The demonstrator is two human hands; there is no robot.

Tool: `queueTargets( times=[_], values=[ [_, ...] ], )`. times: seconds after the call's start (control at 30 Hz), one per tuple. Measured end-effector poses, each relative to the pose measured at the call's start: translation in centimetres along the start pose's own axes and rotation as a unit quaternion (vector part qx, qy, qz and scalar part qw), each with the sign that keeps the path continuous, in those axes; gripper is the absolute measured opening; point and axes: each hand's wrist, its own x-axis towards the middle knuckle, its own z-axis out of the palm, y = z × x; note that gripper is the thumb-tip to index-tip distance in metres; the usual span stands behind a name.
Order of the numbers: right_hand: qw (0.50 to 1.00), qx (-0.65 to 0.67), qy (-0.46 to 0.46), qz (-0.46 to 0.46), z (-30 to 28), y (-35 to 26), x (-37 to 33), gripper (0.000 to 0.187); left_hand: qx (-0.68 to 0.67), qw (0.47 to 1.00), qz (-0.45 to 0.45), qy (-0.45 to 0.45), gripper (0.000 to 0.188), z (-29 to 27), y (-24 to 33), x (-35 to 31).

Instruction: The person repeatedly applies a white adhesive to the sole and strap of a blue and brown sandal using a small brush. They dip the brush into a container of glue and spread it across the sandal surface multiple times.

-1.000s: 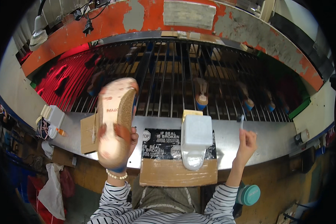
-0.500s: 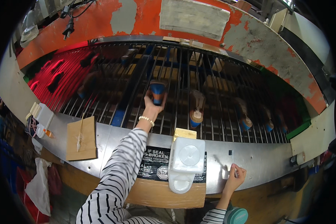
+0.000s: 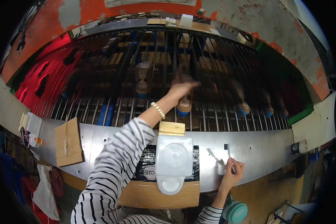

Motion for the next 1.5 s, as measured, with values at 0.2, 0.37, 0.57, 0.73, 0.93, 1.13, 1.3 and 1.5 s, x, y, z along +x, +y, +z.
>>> queueTargets(
  times=[0.2, 0.37, 0.57, 0.73, 0.93, 1.13, 1.3, 1.5],
  values=[
    [1.000, 0.006, 0.001, -0.009, 0.0, -0.5, 0.1, 0.012, 0.485, 0.868, -0.066, -0.086, 0.102, 2.2, -2.3, 1.7],
    [1.000, 0.020, 0.001, -0.009, -0.3, -0.2, 0.0, 0.013, -0.046, 0.969, -0.181, -0.164, 0.030, -5.2, 6.0, -1.7],
    [0.998, 0.064, 0.015, 0.007, 0.0, 0.3, 0.1, 0.013, -0.454, 0.857, 0.090, -0.227, 0.077, -11.6, 11.7, -22.8],
    [0.988, 0.117, -0.093, -0.039, -2.6, -3.2, -1.1, 0.014, -0.581, 0.761, 0.080, -0.275, 0.063, -9.9, 7.7, -32.5],
    [0.901, -0.112, -0.219, -0.358, -6.6, -10.2, -4.7, 0.014, -0.572, 0.802, 0.047, -0.162, 0.063, -9.3, 8.7, -39.7],
    [0.899, -0.117, -0.184, -0.381, -5.6, -11.5, -7.2, 0.017, -0.531, 0.829, 0.109, -0.140, 0.063, -11.8, 8.8, -42.1],
    [0.897, -0.155, -0.204, -0.359, -5.3, -11.1, -7.8, 0.026, -0.286, 0.900, 0.282, -0.167, 0.053, -14.4, 10.5, -42.0],
    [0.899, -0.181, -0.161, -0.365, -5.2, -11.0, -8.4, 0.024, -0.341, 0.844, 0.368, -0.193, 0.033, -16.1, 11.1, -43.1]
  ],
)
